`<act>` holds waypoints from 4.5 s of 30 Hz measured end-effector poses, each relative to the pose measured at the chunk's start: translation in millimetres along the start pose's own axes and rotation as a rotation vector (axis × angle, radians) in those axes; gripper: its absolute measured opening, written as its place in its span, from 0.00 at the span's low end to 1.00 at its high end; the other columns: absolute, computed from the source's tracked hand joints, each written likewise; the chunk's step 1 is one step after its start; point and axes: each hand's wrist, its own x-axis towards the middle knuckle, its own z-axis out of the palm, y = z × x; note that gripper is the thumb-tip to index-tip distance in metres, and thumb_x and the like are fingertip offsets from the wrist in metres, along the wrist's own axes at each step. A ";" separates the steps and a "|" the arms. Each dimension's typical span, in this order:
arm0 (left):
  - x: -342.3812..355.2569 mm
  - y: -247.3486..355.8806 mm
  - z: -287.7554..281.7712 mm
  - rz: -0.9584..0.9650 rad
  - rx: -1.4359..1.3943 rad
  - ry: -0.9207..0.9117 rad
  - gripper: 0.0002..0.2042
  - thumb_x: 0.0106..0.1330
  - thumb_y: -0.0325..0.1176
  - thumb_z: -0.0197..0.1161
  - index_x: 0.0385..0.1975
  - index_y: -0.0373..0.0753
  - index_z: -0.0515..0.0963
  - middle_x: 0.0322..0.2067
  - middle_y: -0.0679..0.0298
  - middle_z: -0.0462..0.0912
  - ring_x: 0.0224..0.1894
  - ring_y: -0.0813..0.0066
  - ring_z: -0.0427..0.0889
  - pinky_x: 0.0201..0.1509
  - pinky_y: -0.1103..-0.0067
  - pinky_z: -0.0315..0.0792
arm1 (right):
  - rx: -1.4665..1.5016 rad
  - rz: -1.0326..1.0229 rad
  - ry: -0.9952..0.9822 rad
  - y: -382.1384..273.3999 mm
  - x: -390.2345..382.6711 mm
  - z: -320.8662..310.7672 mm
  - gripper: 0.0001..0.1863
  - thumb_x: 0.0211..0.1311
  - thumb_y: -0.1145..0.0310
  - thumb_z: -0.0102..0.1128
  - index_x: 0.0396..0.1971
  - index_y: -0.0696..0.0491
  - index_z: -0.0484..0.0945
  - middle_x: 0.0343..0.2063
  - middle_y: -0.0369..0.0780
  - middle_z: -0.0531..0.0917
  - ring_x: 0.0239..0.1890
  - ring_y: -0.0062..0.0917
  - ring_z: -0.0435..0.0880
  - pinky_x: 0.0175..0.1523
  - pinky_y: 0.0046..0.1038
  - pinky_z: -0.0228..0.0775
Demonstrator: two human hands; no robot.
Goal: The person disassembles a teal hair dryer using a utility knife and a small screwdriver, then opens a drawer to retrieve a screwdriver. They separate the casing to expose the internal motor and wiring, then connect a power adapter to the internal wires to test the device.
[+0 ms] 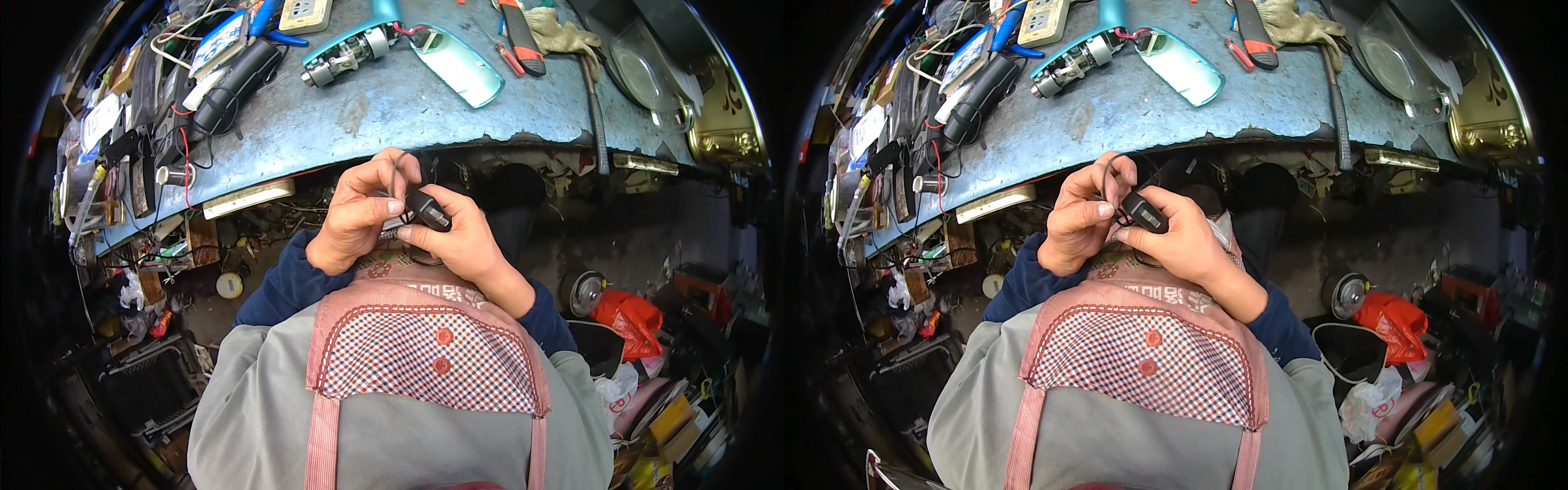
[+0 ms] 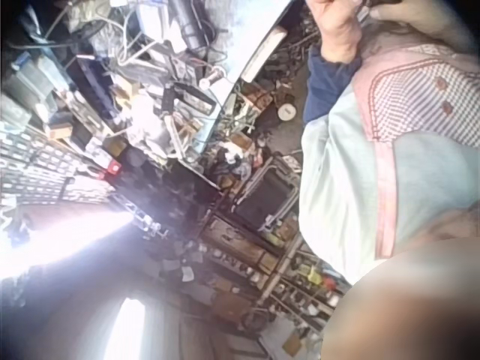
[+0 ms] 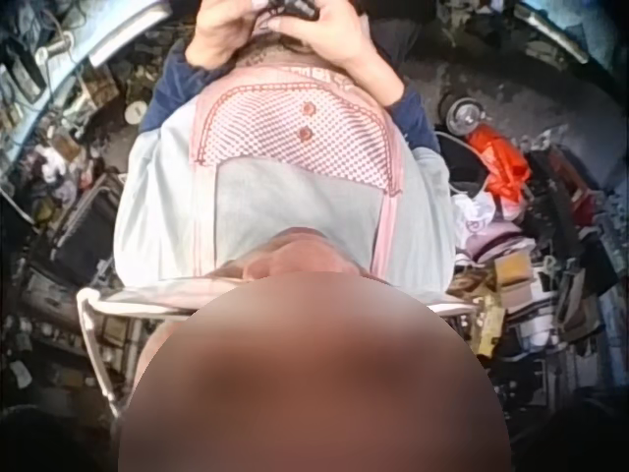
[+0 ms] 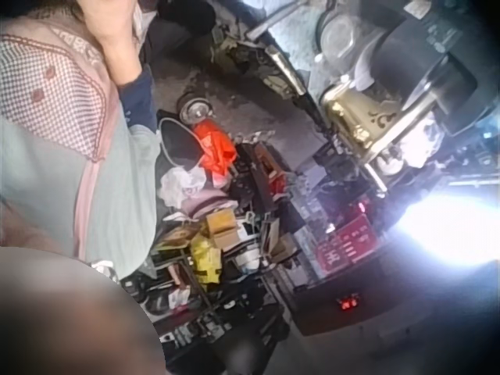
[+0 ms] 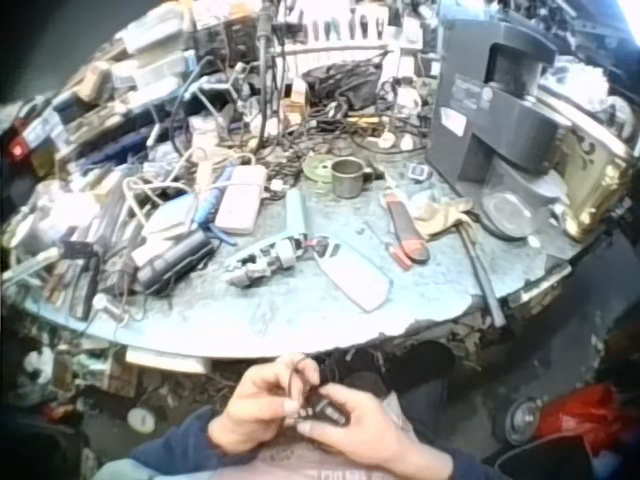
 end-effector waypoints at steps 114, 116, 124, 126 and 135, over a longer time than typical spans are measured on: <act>205.9 137.8 -20.9 -0.320 1.564 0.105 0.37 0.65 0.60 0.75 0.54 0.27 0.81 0.38 0.41 0.90 0.39 0.49 0.92 0.43 0.61 0.82 | 0.016 -0.321 0.185 -199.7 256.1 -140.3 0.14 0.72 0.71 0.73 0.54 0.60 0.86 0.47 0.42 0.91 0.42 0.28 0.92 0.48 0.27 0.87; 203.9 133.3 -20.7 -0.301 1.560 0.070 0.37 0.66 0.58 0.75 0.60 0.28 0.78 0.42 0.41 0.90 0.41 0.50 0.92 0.46 0.62 0.83 | -0.010 -0.326 0.197 -191.1 278.1 -138.5 0.15 0.71 0.70 0.75 0.54 0.60 0.86 0.44 0.40 0.90 0.39 0.27 0.92 0.46 0.27 0.87; 186.9 129.6 -11.0 -0.111 1.542 0.061 0.28 0.63 0.49 0.77 0.52 0.32 0.78 0.43 0.41 0.90 0.47 0.36 0.89 0.50 0.53 0.81 | -0.064 -0.250 0.325 -176.4 252.2 -129.4 0.14 0.70 0.67 0.74 0.50 0.58 0.86 0.42 0.39 0.89 0.43 0.29 0.92 0.46 0.31 0.87; 185.4 131.3 -5.2 -0.155 1.530 0.015 0.34 0.59 0.45 0.81 0.61 0.33 0.77 0.47 0.43 0.90 0.51 0.40 0.89 0.54 0.57 0.81 | -0.065 -0.222 0.361 -172.7 255.6 -131.9 0.14 0.70 0.66 0.75 0.49 0.57 0.86 0.42 0.39 0.88 0.43 0.29 0.91 0.46 0.32 0.87; 179.5 131.3 4.1 -0.126 1.531 -0.072 0.33 0.51 0.34 0.81 0.60 0.32 0.81 0.46 0.48 0.86 0.50 0.47 0.86 0.58 0.62 0.79 | -0.044 -0.124 -0.088 -217.1 218.1 -157.0 0.10 0.65 0.72 0.74 0.43 0.58 0.87 0.39 0.39 0.90 0.41 0.27 0.93 0.42 0.30 0.90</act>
